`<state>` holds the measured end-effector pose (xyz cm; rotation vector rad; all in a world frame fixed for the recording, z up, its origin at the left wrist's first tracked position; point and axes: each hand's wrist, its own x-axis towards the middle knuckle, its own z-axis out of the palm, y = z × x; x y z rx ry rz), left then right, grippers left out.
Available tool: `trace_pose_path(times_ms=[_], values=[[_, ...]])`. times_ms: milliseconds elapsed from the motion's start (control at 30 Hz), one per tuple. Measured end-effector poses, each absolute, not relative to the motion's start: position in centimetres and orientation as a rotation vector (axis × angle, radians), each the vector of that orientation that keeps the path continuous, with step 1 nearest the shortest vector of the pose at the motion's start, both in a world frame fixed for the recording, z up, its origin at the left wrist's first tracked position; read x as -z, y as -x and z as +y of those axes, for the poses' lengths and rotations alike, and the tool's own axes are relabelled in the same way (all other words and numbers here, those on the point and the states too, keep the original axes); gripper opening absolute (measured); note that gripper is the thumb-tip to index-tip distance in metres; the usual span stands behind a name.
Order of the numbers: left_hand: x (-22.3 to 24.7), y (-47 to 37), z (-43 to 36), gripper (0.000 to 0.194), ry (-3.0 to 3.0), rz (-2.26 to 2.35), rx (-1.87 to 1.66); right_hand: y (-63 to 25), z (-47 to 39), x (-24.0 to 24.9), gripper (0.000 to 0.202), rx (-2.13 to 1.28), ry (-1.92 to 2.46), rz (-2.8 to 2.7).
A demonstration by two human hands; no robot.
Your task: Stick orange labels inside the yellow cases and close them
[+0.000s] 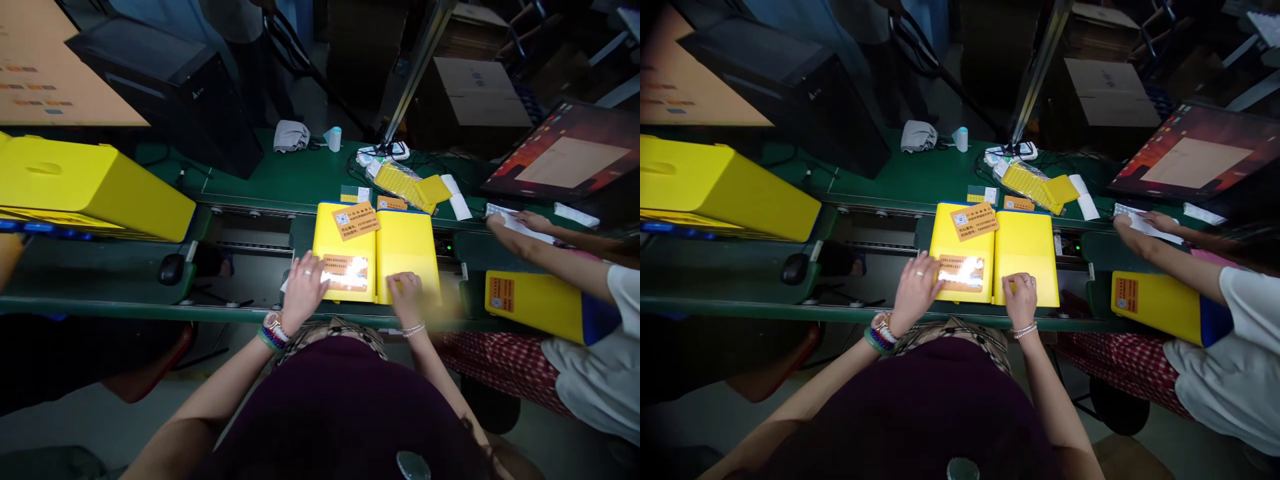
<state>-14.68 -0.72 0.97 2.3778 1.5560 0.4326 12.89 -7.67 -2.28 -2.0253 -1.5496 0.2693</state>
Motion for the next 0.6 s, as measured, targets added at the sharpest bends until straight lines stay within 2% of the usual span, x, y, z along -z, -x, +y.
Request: trace_pose_path(times_ms=[167, 267, 433, 600], values=[[-0.4, 9.3, -1.8, 0.068, -2.664, 0.885, -0.28, -13.1, -4.7, 1.5, 0.026, -0.169, 1.918, -1.634], [0.3, 6.6, -1.9, 0.078, -2.707, 0.752, -0.23, -12.2, -0.6, 0.6, 0.031, -0.108, 1.841, -1.817], [0.5, 6.7, -0.7, 0.079, -2.698, 0.806, -0.253, -11.0, 6.3, 0.2, 0.053, -0.137, 1.856, -2.283], [0.2, 10.9, 0.4, 0.073, -2.639, 1.019, -0.242, -11.4, 8.9, 0.5, 0.057, -0.268, 1.821, -2.543]])
